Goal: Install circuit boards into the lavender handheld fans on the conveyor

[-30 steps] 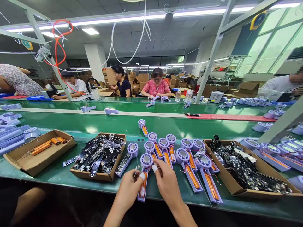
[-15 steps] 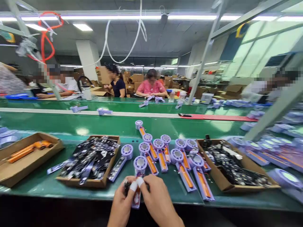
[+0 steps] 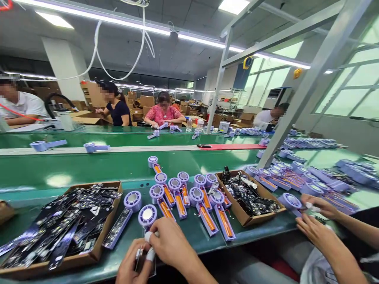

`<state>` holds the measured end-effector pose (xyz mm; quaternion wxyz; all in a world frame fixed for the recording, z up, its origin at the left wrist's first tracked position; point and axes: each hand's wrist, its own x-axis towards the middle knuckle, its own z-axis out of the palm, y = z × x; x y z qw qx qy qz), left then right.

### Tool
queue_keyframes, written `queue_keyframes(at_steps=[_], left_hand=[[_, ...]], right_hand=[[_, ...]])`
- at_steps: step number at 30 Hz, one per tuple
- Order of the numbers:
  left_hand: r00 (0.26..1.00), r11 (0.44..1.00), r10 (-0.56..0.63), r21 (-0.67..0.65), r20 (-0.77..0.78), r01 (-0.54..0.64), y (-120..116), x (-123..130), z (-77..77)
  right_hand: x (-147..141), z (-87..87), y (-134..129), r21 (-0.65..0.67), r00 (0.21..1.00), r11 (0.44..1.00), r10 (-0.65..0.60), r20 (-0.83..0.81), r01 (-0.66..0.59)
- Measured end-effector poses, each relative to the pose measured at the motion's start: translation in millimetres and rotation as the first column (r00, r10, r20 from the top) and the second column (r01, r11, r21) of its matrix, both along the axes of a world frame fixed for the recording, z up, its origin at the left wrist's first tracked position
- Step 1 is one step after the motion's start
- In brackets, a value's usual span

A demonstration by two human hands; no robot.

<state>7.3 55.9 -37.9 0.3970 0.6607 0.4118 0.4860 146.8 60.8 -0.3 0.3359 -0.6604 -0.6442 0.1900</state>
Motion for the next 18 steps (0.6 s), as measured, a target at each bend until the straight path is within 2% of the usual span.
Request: queue_keyframes(at_steps=[3, 6, 9, 11, 13, 16, 18], left_hand=[[0.999, 1.0, 0.019, 0.01, -0.032, -0.019, -10, 3, 9.4], [0.997, 0.998, -0.016, -0.065, -0.082, 0.011, -16, 3, 26.2], [0.993, 0.992, 0.012, -0.125, -0.115, -0.027, -11, -2, 42.3], [0.983, 0.995, 0.006, -0.1, -0.181, -0.024, -2, -7, 50.7], [0.956, 0.998, -0.051, -0.037, -0.289, 0.042, 8, -9, 58.3], [0.872, 0.981, -0.158, 0.024, -0.464, 0.191, 22, -9, 69.5], [0.833, 0.978, -0.152, 0.043, -0.532, 0.206, 27, -7, 74.8]], right_hand=[[5, 1.9, -3, -0.011, 0.997, 0.999, 0.032, -0.067, -0.033], [8, 7.1, -5, -0.026, 0.99, 0.996, 0.08, -0.119, -0.084], [11, 10.2, -7, -0.019, 0.974, 0.987, 0.154, -0.164, -0.159], [13, 11.2, -9, 0.019, 0.951, 0.979, 0.204, -0.233, -0.205], [17, 12.7, -13, 0.081, 0.915, 0.966, 0.257, -0.31, -0.244], [21, 16.9, -19, 0.171, 0.871, 0.943, 0.33, -0.363, -0.286], [23, 19.4, -22, 0.206, 0.859, 0.934, 0.352, -0.372, -0.294]])
